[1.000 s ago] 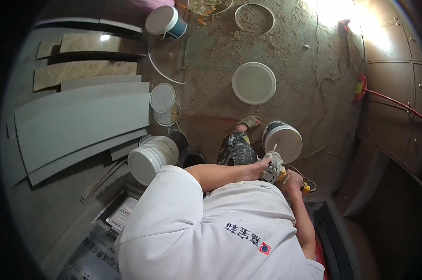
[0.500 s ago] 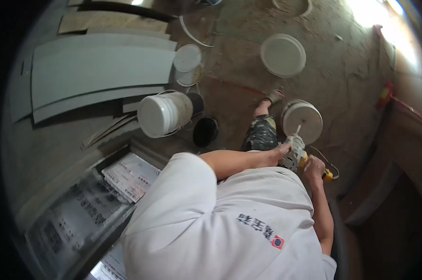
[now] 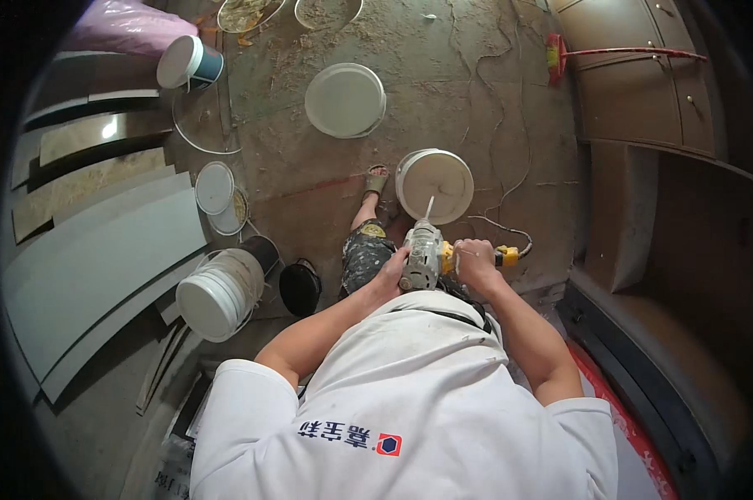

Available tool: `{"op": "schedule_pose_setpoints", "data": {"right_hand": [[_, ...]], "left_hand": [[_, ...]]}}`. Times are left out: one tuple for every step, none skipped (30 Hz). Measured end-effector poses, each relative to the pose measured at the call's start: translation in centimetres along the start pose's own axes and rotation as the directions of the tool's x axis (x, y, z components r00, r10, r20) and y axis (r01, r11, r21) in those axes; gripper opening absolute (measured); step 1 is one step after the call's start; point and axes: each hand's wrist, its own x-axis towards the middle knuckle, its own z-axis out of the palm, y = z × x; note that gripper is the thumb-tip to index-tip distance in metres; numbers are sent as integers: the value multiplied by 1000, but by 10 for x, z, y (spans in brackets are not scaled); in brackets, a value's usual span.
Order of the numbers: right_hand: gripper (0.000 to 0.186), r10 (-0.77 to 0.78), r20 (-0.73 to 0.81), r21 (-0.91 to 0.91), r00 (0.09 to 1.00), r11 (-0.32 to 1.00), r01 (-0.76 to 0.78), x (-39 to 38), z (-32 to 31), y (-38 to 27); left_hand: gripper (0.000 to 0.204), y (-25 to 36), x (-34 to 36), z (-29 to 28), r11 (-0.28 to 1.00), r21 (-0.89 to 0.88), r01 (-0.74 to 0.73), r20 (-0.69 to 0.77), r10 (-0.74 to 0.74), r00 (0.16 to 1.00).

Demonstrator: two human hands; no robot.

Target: Mixing white paint or construction material in a bucket using a power mixer.

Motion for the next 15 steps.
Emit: {"op": "schedule_pose_setpoints", "data": {"right_hand": [[12,3,-2,6,1000,1000,-3,0,0,2],[11,15,5,10,1000,1000,-15,-1,-5,1],[11,26,13,15,1000,1000,-27,-2,-8,-1],[11,25,11,23,1000,999,-26,-3,-5,0],[11,25,2,22,1000,999,-25,-3,-6,2],[10,24,-7,22,1000,999,-24,-3,-6,2],[11,36,5,37,999,999,-36,-3,-5,2],[11,34,3,44,999,998,-34,-4,-7,1],[10,32,13,37,999,999,-32,-4,-7,1],[10,30,24,29,999,999,-31,-4,-8,1],[10,33,24,37,999,999,-34,-5,-9,0],[10,40,22,43,999,998,-41,-5,-10,-1],[10,48,21,48,999,998,-49,-5,-11,-1],[10,52,21,57,998,997,-53,-5,-13,-2],[10,42,46,49,998,998,-44,-4,-14,-2]], "left_hand": [[43,1,1,1,1000,5,2,-3,-2,1000],[43,2,2,-1,1000,18,17,-1,-17,1000],[43,3,3,-4,999,30,31,0,-31,1000],[43,1,4,-6,999,34,31,-7,-31,1000],[43,2,5,-5,999,42,31,9,-32,999],[42,3,5,-4,998,50,32,24,-33,999],[41,5,6,-4,997,34,76,19,-76,997],[41,6,5,-3,996,38,75,13,-75,997],[41,6,5,-2,997,43,69,10,-70,998],[41,6,4,-2,997,48,65,7,-65,998],[41,8,0,2,996,52,69,2,-69,998],[40,10,-2,6,995,71,69,-3,-69,998],[40,11,-5,11,994,89,70,-9,-69,998],[40,11,-3,8,993,95,75,-15,-74,997],[40,12,-1,6,994,95,60,-33,-57,998]]}}
